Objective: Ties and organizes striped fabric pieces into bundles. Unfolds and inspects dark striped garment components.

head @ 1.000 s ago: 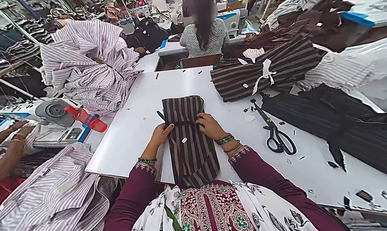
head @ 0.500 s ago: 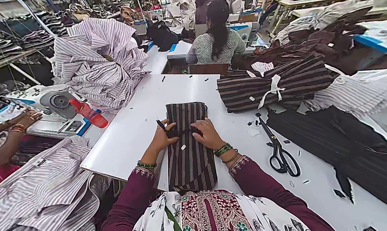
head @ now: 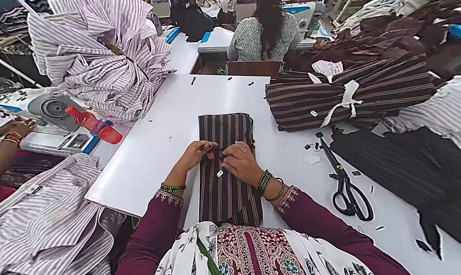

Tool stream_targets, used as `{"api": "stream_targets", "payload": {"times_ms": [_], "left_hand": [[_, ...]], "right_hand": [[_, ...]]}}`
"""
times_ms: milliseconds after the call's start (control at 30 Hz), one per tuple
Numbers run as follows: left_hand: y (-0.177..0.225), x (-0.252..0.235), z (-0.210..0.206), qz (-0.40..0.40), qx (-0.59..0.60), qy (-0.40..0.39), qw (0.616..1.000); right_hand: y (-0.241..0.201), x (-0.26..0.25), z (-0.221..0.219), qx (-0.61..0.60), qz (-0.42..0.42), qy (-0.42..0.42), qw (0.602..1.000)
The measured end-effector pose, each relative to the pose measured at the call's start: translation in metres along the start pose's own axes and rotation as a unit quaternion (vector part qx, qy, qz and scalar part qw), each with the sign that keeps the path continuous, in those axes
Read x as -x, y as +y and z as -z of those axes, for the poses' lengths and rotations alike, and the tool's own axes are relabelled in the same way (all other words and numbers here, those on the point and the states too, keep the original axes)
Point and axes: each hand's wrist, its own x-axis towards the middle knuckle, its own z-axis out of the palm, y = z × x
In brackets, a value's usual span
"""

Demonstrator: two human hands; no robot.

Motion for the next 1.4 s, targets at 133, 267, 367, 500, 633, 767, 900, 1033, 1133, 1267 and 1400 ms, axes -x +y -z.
{"api": "stream_targets", "payload": {"times_ms": [133, 267, 367, 500, 633, 767, 900, 1033, 1133, 1267, 1400], "left_hand": [[0.009, -0.009, 0.007, 0.049, 0.065, -0.048, 0.996], [-0.006, -0.011, 0.009, -0.141, -0.188, 0.010, 0.972], [-0.020, -0.012, 0.001, -0.297, -0.317, 0.117, 0.893], [-0.025, -0.014, -0.010, -0.371, -0.364, 0.201, 0.830], [-0.032, -0.015, -0.012, -0.401, -0.349, 0.226, 0.816], [-0.036, -0.014, -0.012, -0.413, -0.335, 0.231, 0.815], [-0.037, -0.015, -0.015, -0.414, -0.330, 0.216, 0.820], [-0.038, -0.013, -0.013, -0.383, -0.308, 0.188, 0.851], [-0.039, -0.011, -0.010, -0.355, -0.288, 0.158, 0.875], [-0.042, -0.011, -0.005, -0.338, -0.268, 0.127, 0.893], [-0.047, -0.011, -0.003, -0.340, -0.260, 0.142, 0.892]], "right_hand": [[-0.003, 0.002, -0.005, 0.017, 0.018, -0.042, 0.999], [0.001, -0.010, 0.002, -0.050, -0.061, -0.031, 0.996], [0.012, -0.037, 0.010, -0.117, -0.205, -0.032, 0.971], [0.027, -0.077, 0.020, -0.297, -0.405, -0.270, 0.821], [0.033, -0.081, 0.012, -0.404, -0.414, -0.351, 0.736], [0.035, -0.074, 0.007, -0.468, -0.428, -0.344, 0.693], [0.024, -0.079, 0.000, -0.376, -0.413, -0.387, 0.733], [0.014, -0.082, -0.003, -0.313, -0.473, -0.360, 0.741], [0.018, -0.074, -0.002, -0.380, -0.503, -0.280, 0.724], [0.026, -0.062, -0.001, -0.457, -0.481, -0.208, 0.719], [0.031, -0.058, -0.002, -0.484, -0.471, -0.197, 0.711]]}}
